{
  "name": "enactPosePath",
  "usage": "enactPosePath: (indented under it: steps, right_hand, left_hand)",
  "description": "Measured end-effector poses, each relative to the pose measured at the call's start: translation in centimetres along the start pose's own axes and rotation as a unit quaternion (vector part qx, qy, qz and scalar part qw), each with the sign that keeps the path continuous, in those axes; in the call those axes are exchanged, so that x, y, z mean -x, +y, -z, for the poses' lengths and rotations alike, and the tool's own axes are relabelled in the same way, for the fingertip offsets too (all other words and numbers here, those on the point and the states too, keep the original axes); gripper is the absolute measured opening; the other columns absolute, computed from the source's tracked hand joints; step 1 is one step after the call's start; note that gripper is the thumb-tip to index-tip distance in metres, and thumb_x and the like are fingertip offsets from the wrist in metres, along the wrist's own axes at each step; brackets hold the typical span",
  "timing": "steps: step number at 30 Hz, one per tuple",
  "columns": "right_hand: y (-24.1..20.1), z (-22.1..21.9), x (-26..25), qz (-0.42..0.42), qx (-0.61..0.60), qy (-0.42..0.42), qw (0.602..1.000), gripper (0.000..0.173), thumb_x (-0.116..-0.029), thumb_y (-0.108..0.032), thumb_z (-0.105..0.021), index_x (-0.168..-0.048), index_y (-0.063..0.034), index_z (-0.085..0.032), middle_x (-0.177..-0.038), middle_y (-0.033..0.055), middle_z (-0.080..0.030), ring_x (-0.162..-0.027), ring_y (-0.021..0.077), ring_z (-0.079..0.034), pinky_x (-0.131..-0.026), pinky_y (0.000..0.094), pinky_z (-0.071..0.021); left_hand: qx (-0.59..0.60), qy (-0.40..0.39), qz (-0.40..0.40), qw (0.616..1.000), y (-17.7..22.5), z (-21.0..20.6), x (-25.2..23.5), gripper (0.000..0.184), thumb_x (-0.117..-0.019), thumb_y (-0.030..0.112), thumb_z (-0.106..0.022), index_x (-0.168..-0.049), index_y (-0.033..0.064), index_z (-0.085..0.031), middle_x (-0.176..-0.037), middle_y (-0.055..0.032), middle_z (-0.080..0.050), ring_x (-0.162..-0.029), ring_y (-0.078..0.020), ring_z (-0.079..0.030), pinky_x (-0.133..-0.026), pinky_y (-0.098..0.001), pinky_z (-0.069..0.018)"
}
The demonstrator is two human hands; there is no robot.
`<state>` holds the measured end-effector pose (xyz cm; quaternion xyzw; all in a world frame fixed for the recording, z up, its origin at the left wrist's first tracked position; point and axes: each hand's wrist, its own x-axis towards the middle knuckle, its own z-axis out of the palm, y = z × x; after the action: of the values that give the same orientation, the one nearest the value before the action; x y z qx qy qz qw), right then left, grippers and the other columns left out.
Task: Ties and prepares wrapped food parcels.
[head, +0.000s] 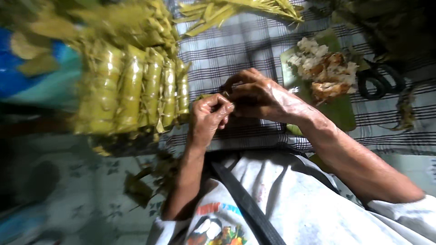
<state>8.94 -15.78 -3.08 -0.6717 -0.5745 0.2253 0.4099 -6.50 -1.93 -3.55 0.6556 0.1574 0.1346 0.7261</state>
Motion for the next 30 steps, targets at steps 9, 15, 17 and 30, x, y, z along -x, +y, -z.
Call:
enactPosePath:
  steps: [9,15,17,30]
  right_hand:
    - [-1.4,1.1,-1.1,0.006,0.107,-0.035,0.994,0.012,-0.0929,-0.014,-0.069,-0.099,-0.0083,-0.076,-0.09,0.01,-0.066,-0.085,0.0233,-0.066,-0.075,0.0397,-0.0548]
    - [-1.4,2.4,-1.9,0.038,0.185,-0.012,0.982,0.015,-0.0947,-0.006,-0.06,-0.093,-0.0032,-0.074,-0.089,0.0143,-0.067,-0.084,0.0309,-0.067,-0.073,0.0472,-0.0541]
    - [-0.7,2.5,-2.1,0.045,0.228,-0.011,0.973,0.016,-0.0945,-0.005,-0.057,-0.088,-0.0023,-0.072,-0.089,0.0172,-0.066,-0.09,0.0367,-0.066,-0.075,0.0507,-0.0527]
    - [0.2,6.6,0.5,-0.011,0.132,-0.003,0.991,0.016,-0.0977,-0.01,-0.06,-0.099,-0.0098,-0.076,-0.094,0.003,-0.073,-0.083,0.0067,-0.067,-0.079,0.0267,-0.0541]
  left_hand:
    - [0.001,0.023,-0.006,1.0,-0.3,0.0,0.4,0.014,-0.0983,0.001,-0.061,-0.09,0.0096,-0.069,-0.071,0.0031,-0.064,-0.047,0.0001,-0.052,-0.041,-0.0142,-0.0451]
    - [-0.034,0.067,0.035,0.997,0.6,-1.2,2.4,0.017,-0.0964,-0.004,-0.059,-0.109,0.0037,-0.066,-0.076,-0.0006,-0.068,-0.052,-0.0048,-0.059,-0.047,-0.0197,-0.0523]
    - [-0.096,0.08,0.063,0.99,0.8,-1.6,3.2,0.02,-0.0956,-0.005,-0.061,-0.114,0.0029,-0.063,-0.075,0.0,-0.069,-0.055,-0.0052,-0.063,-0.049,-0.0206,-0.056]
    - [-0.447,0.06,0.012,0.892,0.1,0.2,2.3,0.006,-0.0971,0.011,-0.068,-0.095,0.0087,-0.072,-0.077,-0.0065,-0.07,-0.06,-0.0173,-0.066,-0.057,-0.0377,-0.0554]
